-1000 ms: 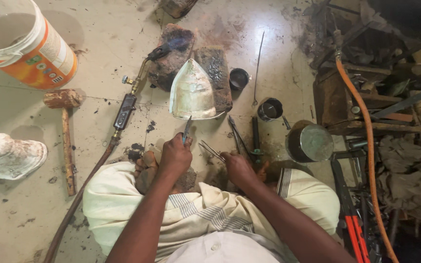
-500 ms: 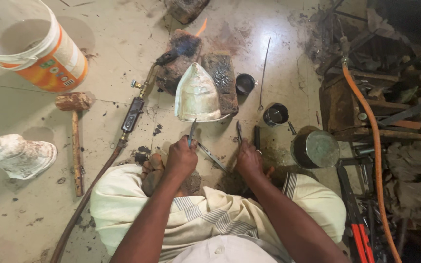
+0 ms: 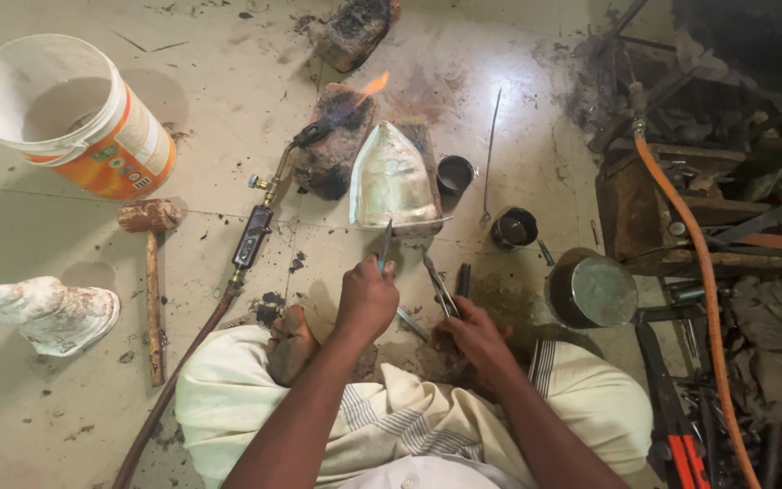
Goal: The person sits on the floor and uses a blowtorch to heat a metal cone-shaped object while holding it with pliers. They repeatedly adjust the object's position and apply heat to different areas, occasionally using a metal rod to manipulate the heated metal.
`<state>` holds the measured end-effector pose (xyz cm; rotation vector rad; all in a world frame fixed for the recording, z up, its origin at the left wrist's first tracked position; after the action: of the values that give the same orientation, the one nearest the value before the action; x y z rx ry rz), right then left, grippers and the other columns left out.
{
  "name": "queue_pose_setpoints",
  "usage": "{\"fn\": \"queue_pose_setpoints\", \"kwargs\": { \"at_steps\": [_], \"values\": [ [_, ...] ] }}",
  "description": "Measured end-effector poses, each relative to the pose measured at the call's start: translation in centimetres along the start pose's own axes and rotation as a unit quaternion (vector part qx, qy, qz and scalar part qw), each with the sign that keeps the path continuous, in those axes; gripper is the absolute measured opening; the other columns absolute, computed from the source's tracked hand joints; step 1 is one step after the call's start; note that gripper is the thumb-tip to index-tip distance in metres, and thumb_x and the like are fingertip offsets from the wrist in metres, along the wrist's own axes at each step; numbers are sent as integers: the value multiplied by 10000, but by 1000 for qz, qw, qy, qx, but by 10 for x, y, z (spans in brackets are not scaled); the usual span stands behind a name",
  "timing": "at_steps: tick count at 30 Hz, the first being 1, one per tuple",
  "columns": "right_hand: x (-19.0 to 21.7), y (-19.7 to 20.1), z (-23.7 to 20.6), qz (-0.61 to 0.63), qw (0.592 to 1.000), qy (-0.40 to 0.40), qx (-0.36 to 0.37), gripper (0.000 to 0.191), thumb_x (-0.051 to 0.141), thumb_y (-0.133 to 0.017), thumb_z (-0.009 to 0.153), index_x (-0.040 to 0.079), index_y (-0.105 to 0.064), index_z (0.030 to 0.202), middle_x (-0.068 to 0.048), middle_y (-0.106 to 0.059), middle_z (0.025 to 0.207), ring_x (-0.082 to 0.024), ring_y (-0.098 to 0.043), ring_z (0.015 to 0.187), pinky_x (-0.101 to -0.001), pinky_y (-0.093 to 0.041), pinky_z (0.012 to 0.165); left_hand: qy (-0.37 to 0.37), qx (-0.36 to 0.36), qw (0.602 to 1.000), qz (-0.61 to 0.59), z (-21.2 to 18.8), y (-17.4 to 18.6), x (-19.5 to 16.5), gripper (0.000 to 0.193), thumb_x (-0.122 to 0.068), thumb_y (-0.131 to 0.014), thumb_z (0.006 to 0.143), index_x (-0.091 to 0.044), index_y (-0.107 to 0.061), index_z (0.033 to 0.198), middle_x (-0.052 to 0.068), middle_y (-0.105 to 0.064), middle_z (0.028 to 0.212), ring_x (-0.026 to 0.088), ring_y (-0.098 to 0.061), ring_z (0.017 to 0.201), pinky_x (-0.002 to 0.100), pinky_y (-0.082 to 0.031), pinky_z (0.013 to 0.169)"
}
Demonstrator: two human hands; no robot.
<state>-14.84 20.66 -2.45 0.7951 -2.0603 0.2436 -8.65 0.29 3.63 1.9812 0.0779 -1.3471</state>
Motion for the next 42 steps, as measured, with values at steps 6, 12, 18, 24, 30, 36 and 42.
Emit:
{"fn": "queue_pose_setpoints", "kwargs": {
  "at_steps": [6,12,18,24,30,36,42],
  "values": [
    [9,15,-50,34,977,202,-56,301,51,-667,962,-14,-711,1253,-29,-641,871,-86,-650,691,-260,-539,594,42,6,999,-15,-1,-14,-14,270,-225,-549,1005,29,-640,1015,304,-695,934,497,-664,898,555,-509,796],
    [13,20,-55,169,973,123,-102,359,47,-635,970,18,-683,1324,-41,-693,835,-127,-637,689,-314,-567,634,50,8,999,-18,-8,-17,-16,272,-235,-561,1004,20,-659,995,284,-705,935,474,-679,900,541,-519,792],
    [22,34,-43,265,962,38,-56,394,115,-588,988,38,-614,1373,-90,-683,799,-258,-770,846,-411,-669,741,94,46,994,-41,-18,1,-13,303,-285,-556,1010,-23,-703,977,199,-752,872,354,-742,814,469,-555,746],
    [30,43,-33,211,975,44,-50,418,133,-579,993,52,-605,1403,-111,-724,858,-263,-766,874,-410,-643,740,154,59,982,-91,-33,21,-21,304,-283,-551,1022,-18,-699,998,190,-729,777,306,-708,624,451,-543,608],
    [22,27,-35,119,984,130,-5,426,100,-609,983,50,-613,1406,-148,-790,1037,-187,-764,932,-325,-615,804,148,52,983,-94,-32,17,-16,304,-277,-551,1020,-11,-697,994,184,-736,794,326,-721,660,452,-552,632],
    [29,1,-54,-4,971,233,-54,409,69,-648,975,11,-632,1379,-57,-781,1081,-68,-693,972,-223,-566,841,87,16,995,-52,-27,6,-7,300,-270,-556,1011,-15,-701,948,199,-745,840,383,-732,805,471,-546,734],
    [52,-10,-67,-81,967,208,-126,406,133,-700,966,81,-690,1368,-51,-714,898,-59,-578,751,-240,-486,641,88,20,996,-27,-31,0,-10,270,-248,-557,1007,-11,-676,959,241,-724,835,420,-718,807,510,-537,724]
  ]
}}
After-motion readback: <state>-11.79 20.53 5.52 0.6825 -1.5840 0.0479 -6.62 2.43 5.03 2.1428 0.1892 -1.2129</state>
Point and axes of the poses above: each hand's wrist, its own z-axis towards the middle knuckle, its own y-axis out of the back of the hand, x = y × z, the point moved 5 cm from there along z, towards the middle knuckle
